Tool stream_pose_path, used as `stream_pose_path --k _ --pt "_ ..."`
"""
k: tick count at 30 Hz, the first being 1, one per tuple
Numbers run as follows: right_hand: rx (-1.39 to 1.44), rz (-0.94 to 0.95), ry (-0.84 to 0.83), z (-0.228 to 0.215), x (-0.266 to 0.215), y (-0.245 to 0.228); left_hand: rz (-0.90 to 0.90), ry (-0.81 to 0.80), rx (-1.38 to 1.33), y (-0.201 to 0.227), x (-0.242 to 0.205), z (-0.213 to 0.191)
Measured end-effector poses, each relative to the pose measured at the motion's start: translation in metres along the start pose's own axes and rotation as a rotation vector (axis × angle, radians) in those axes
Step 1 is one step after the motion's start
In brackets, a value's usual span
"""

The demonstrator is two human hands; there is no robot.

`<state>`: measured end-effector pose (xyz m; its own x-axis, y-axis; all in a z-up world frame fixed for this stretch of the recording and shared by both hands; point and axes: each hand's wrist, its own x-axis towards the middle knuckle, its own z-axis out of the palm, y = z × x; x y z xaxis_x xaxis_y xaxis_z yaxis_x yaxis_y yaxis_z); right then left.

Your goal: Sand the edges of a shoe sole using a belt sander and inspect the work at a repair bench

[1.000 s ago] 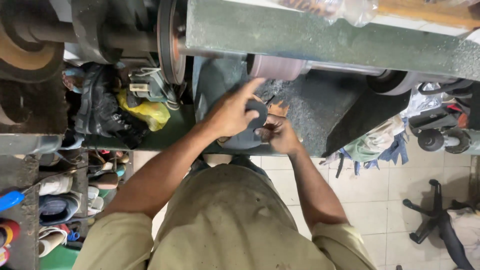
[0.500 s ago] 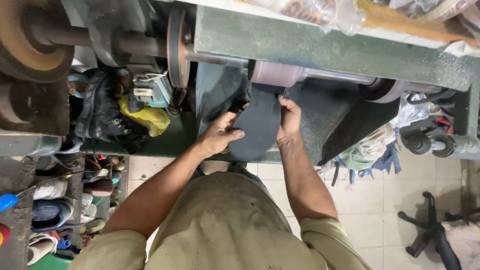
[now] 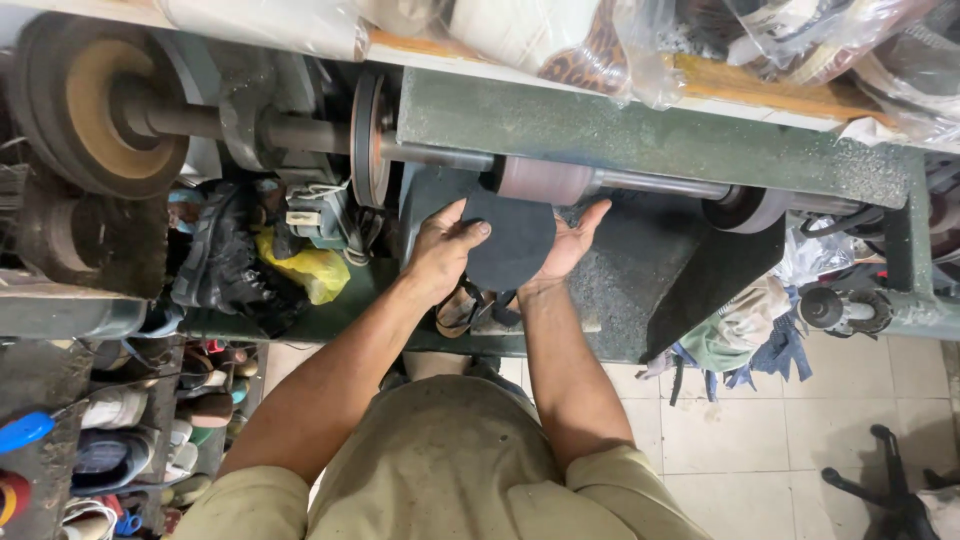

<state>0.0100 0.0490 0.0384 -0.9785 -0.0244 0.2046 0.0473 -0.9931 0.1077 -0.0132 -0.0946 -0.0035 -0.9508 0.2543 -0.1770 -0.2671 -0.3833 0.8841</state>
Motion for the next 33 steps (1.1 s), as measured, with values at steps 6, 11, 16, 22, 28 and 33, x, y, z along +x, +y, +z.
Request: stream_pose_path --k 6,11,16,22,28,33 --pt "0.019 -0.032 0.050 0.031 -0.011 0.015 -0.063 0.033 0.209 0.038 -0.021 0.013" --pt "-0.123 -0.067 0.037 0.028 -0.042 0.011 0.013 -0.069 0.265 0.052 -0.053 0.027" --pt "-0.063 -0.013 -0.024 0.072 -0.063 0.032 0.023 -0.130 0.448 0.056 -0.089 0.008" --pt "0.206 0.028 -0.168 0.085 -0.034 0.039 0.002 -0.165 0.387 0.081 -0.090 0.047" --pt "0.241 0.005 -0.206 -0.015 -0.025 -0.046 -0.015 -0.061 0.222 0.049 -0.049 0.050" --pt "0.019 -0.673 0.252 0.015 0.024 -0.010 -0.080 0.083 0.088 0.042 -0.028 0.071"
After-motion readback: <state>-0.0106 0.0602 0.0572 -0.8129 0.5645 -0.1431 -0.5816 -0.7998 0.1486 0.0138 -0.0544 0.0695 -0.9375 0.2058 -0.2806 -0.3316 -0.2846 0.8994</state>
